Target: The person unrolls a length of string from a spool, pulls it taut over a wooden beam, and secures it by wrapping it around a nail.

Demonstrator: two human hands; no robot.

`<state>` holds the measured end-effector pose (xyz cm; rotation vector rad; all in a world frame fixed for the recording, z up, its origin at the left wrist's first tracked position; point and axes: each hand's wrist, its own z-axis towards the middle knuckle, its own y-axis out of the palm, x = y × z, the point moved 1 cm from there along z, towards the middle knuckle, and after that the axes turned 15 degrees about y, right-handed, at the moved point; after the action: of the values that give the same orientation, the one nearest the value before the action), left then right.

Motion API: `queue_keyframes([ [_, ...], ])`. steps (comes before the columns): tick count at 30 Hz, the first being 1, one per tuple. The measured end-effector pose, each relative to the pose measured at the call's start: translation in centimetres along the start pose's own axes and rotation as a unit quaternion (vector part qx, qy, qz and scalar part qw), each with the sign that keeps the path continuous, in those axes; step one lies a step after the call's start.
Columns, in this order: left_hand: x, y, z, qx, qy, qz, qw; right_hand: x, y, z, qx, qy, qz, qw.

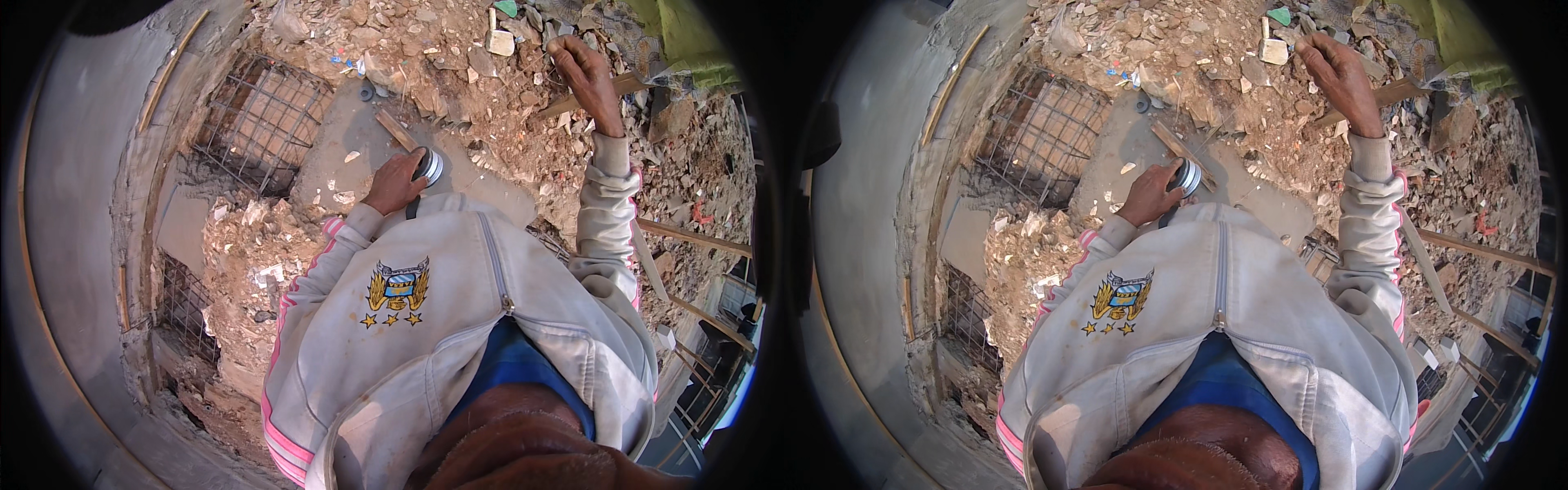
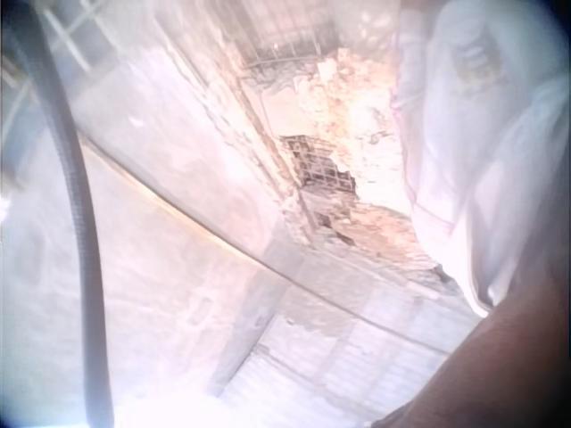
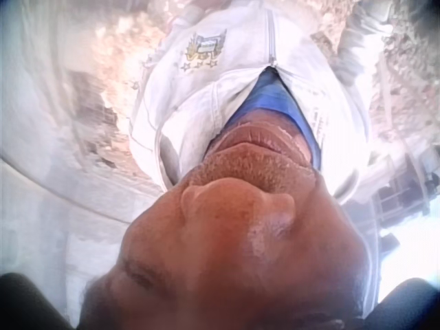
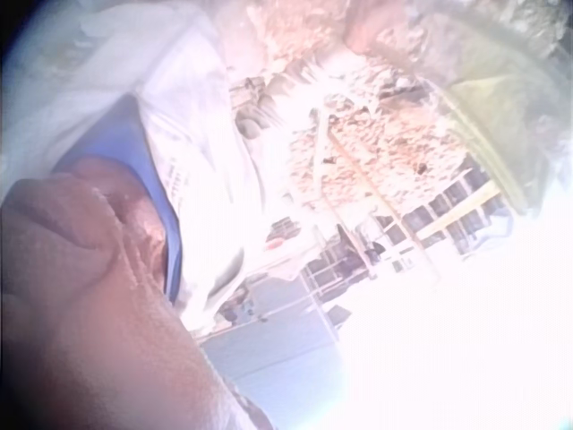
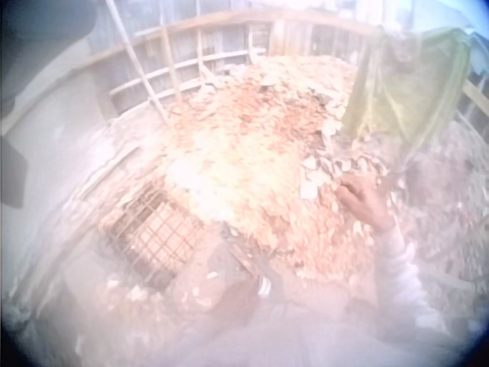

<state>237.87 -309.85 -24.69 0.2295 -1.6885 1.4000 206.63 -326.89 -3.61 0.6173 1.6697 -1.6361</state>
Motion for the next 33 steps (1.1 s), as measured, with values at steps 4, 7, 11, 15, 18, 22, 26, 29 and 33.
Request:
queue_keyframes([
  [4,-1.9,-0.2,1.7,0.108,-0.062,0.017,0.992,-3.8,1.8,-3.7,-0.082,-0.028,0.018,0.996],
  [7,-4.0,-1.9,3.5,0.241,-0.097,-0.089,0.962,-6.2,2.5,-7.0,-0.106,0.013,0.040,0.993],
  [11,-6.1,-3.8,5.5,0.380,-0.100,-0.271,0.878,-7.4,3.2,-11.2,-0.161,0.037,0.056,0.985],
  [15,-5.9,-5.3,7.3,0.435,-0.105,-0.314,0.838,-5.5,4.4,-14.3,-0.291,0.054,0.102,0.950],
  [18,-4.5,-6.1,9.0,0.460,-0.102,-0.531,0.705,-2.4,7.2,-15.7,-0.367,0.078,0.109,0.920],
  [22,-3.0,-8.7,10.1,0.387,-0.071,-0.614,0.685,4.0,9.5,-16.7,-0.342,0.144,0.114,0.922],
  [26,-0.4,-10.9,9.8,0.298,-0.019,-0.655,0.694,11.1,9.2,-16.3,-0.266,0.240,0.114,0.927],
  [29,2.9,-11.0,8.6,0.116,0.065,-0.648,0.750,14.3,8.4,-13.4,-0.097,0.157,0.001,0.983],
  [33,6.4,-8.3,7.8,-0.200,0.092,-0.515,0.829,12.7,6.7,-8.8,0.105,0.123,-0.126,0.979],
])
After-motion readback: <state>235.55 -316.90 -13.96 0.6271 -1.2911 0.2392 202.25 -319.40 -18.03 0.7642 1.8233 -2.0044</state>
